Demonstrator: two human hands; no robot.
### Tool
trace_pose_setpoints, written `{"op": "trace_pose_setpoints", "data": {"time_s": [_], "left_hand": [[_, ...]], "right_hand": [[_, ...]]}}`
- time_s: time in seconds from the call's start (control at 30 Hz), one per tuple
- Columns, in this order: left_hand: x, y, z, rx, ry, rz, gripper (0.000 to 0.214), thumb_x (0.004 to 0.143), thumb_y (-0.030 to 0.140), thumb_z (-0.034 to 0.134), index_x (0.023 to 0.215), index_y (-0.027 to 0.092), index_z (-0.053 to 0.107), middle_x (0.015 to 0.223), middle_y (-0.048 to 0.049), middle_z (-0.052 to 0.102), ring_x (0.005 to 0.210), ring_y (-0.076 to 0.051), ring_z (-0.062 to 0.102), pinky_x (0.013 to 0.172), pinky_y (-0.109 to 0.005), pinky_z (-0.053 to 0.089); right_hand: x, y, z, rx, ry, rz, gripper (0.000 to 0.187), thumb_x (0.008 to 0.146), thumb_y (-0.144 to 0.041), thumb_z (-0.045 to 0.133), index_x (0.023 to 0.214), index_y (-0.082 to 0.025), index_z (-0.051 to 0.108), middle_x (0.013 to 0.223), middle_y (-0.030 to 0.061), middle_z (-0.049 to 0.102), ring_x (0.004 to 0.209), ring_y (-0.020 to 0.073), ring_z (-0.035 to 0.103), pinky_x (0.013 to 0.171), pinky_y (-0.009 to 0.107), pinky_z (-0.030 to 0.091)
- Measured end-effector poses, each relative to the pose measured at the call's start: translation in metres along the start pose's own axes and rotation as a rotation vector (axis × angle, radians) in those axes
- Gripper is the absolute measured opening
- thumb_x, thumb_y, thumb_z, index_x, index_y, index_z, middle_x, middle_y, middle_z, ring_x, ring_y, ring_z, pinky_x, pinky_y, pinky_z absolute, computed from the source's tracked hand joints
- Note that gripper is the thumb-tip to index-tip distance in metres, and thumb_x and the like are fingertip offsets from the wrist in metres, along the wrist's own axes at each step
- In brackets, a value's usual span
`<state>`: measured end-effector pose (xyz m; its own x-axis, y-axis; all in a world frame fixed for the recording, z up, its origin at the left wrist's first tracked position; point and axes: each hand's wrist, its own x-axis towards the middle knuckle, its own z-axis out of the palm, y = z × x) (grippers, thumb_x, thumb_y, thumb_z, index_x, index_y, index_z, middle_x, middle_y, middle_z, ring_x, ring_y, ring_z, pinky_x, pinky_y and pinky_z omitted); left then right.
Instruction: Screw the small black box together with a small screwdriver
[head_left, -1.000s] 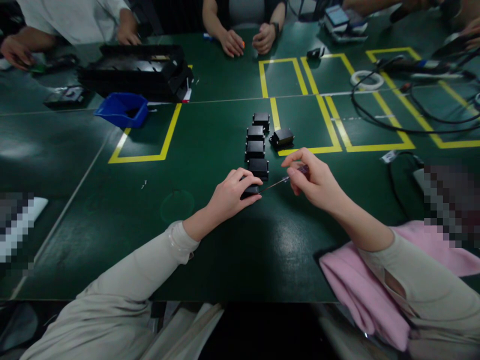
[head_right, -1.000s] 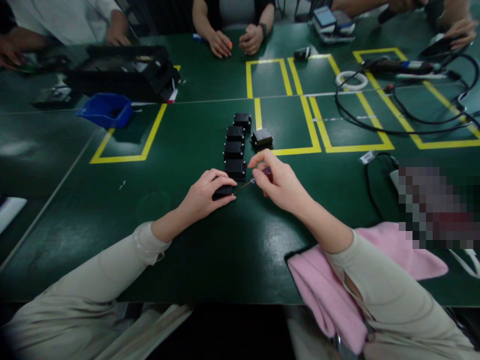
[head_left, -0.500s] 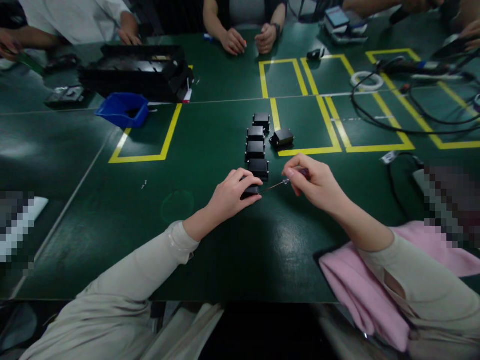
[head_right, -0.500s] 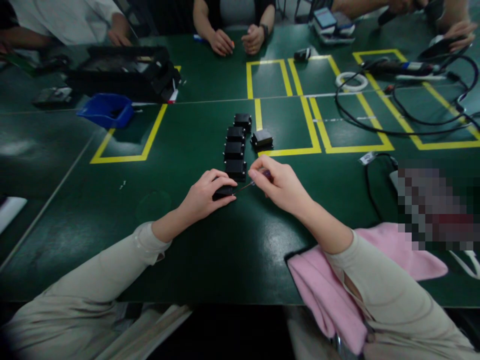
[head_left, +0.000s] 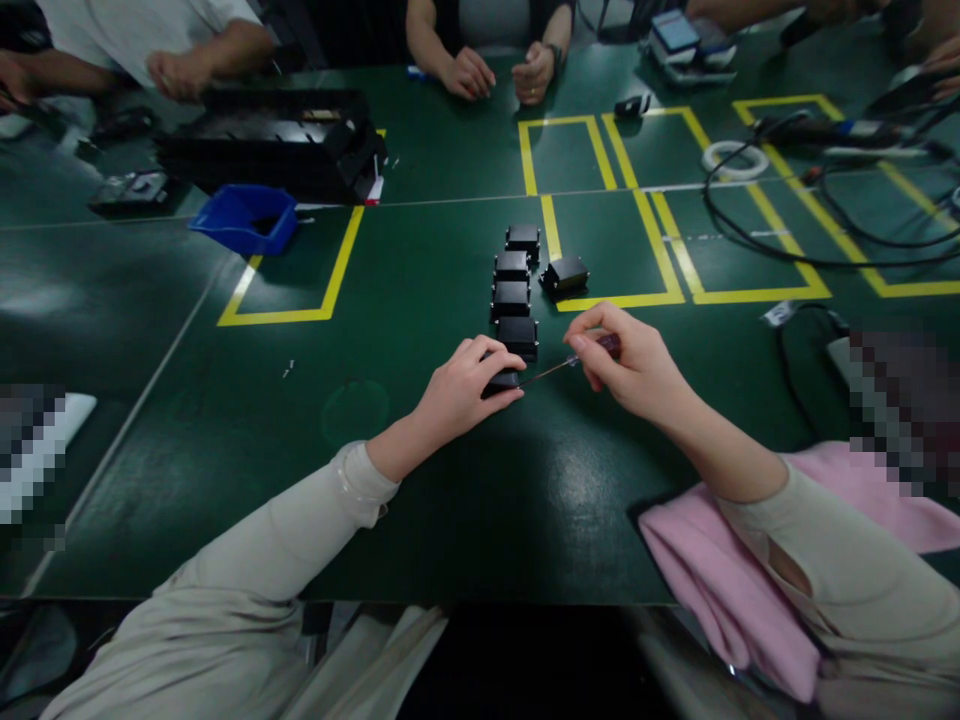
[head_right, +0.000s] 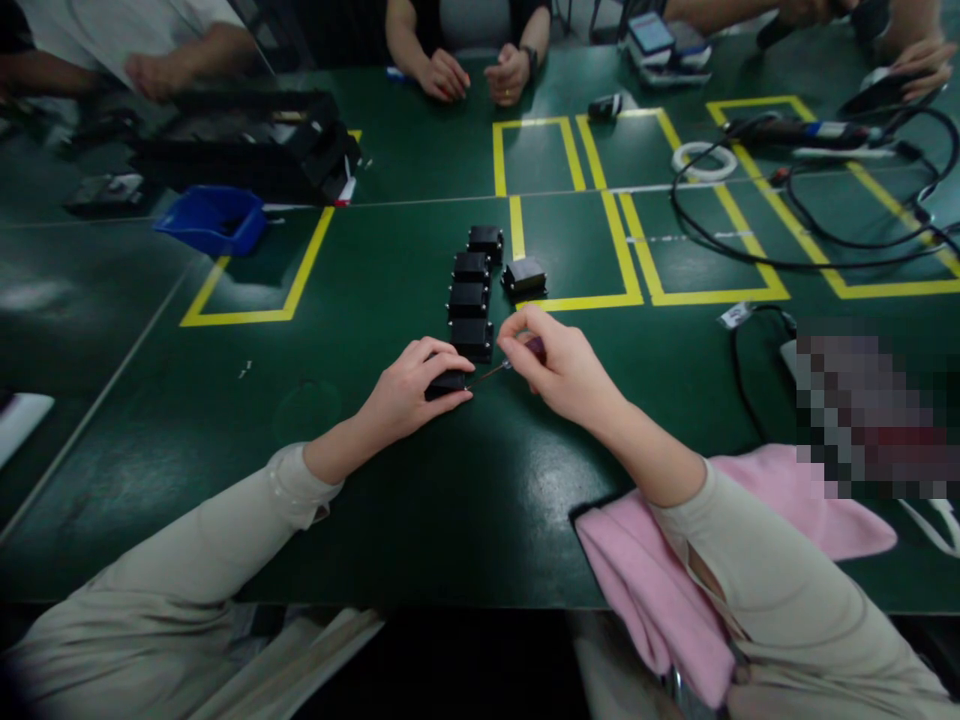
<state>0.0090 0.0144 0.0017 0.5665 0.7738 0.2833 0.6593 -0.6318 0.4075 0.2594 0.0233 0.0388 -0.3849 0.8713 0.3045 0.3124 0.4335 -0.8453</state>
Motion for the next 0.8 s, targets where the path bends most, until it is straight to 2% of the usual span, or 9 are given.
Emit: {"op": "trace_pose_setpoints", "data": {"time_s": [0.1, 0.17, 0.33, 0.53, 0.7, 0.8], "left_hand": [[0.0001, -0.0002, 0.0004, 0.001, 0.002, -0.002, 0.03, 0.091, 0.025, 0.075, 0.119, 0.022, 0.063, 0.118, -0.008, 0.062, 0.109, -0.026, 0.06, 0.09, -0.042, 0.055], [0.0001, -0.0003, 0.0006, 0.0, 0.004, -0.004, 0.031, 0.091, 0.025, 0.075, 0.119, 0.022, 0.063, 0.118, -0.0082, 0.062, 0.11, -0.026, 0.06, 0.091, -0.042, 0.055], [0.0, -0.0002, 0.0001, -0.006, 0.0, -0.004, 0.031, 0.091, 0.025, 0.075, 0.119, 0.022, 0.064, 0.118, -0.0083, 0.062, 0.11, -0.026, 0.06, 0.091, -0.042, 0.055], [-0.0002, -0.0002, 0.0001, -0.002, 0.004, -0.001, 0.03, 0.091, 0.025, 0.075, 0.119, 0.022, 0.063, 0.118, -0.008, 0.062, 0.109, -0.026, 0.06, 0.091, -0.042, 0.055], [-0.0004, -0.0003, 0.0001, -0.001, -0.001, -0.006, 0.03, 0.092, 0.026, 0.074, 0.119, 0.023, 0.063, 0.119, -0.0079, 0.062, 0.11, -0.026, 0.06, 0.091, -0.041, 0.055], [-0.0002, 0.0004, -0.0006, -0.003, -0.004, -0.007, 0.029, 0.092, 0.027, 0.073, 0.12, 0.023, 0.063, 0.119, -0.0077, 0.062, 0.109, -0.025, 0.06, 0.09, -0.041, 0.055]], "right_hand": [[-0.0002, 0.0003, 0.0004, 0.002, 0.017, -0.016, 0.005, 0.098, -0.019, 0.056, 0.101, -0.022, 0.053, 0.06, -0.0095, 0.052, 0.043, 0.007, 0.05, 0.048, 0.023, 0.038], [-0.0002, 0.0, 0.0002, 0.006, 0.013, -0.006, 0.003, 0.099, -0.023, 0.057, 0.099, -0.022, 0.053, 0.059, -0.0092, 0.051, 0.043, 0.0072, 0.05, 0.048, 0.023, 0.037], [0.0004, -0.0011, -0.0008, -0.009, -0.012, 0.045, 0.017, 0.102, -0.034, 0.057, 0.09, -0.022, 0.056, 0.051, -0.0086, 0.051, 0.04, 0.0084, 0.049, 0.046, 0.023, 0.034], [0.0002, 0.0002, -0.0001, 0.001, 0.01, 0.023, 0.011, 0.1, -0.027, 0.056, 0.091, -0.022, 0.054, 0.054, -0.0088, 0.051, 0.041, 0.0081, 0.05, 0.046, 0.023, 0.035], [-0.0005, 0.001, 0.0003, 0.002, 0.017, -0.003, 0.001, 0.1, -0.022, 0.054, 0.099, -0.022, 0.054, 0.059, -0.0089, 0.053, 0.043, 0.0074, 0.05, 0.048, 0.023, 0.037], [-0.0006, -0.0001, -0.0001, 0.007, 0.017, 0.004, 0.006, 0.101, -0.026, 0.055, 0.097, -0.022, 0.054, 0.059, -0.0087, 0.053, 0.043, 0.0078, 0.051, 0.049, 0.024, 0.037]]}}
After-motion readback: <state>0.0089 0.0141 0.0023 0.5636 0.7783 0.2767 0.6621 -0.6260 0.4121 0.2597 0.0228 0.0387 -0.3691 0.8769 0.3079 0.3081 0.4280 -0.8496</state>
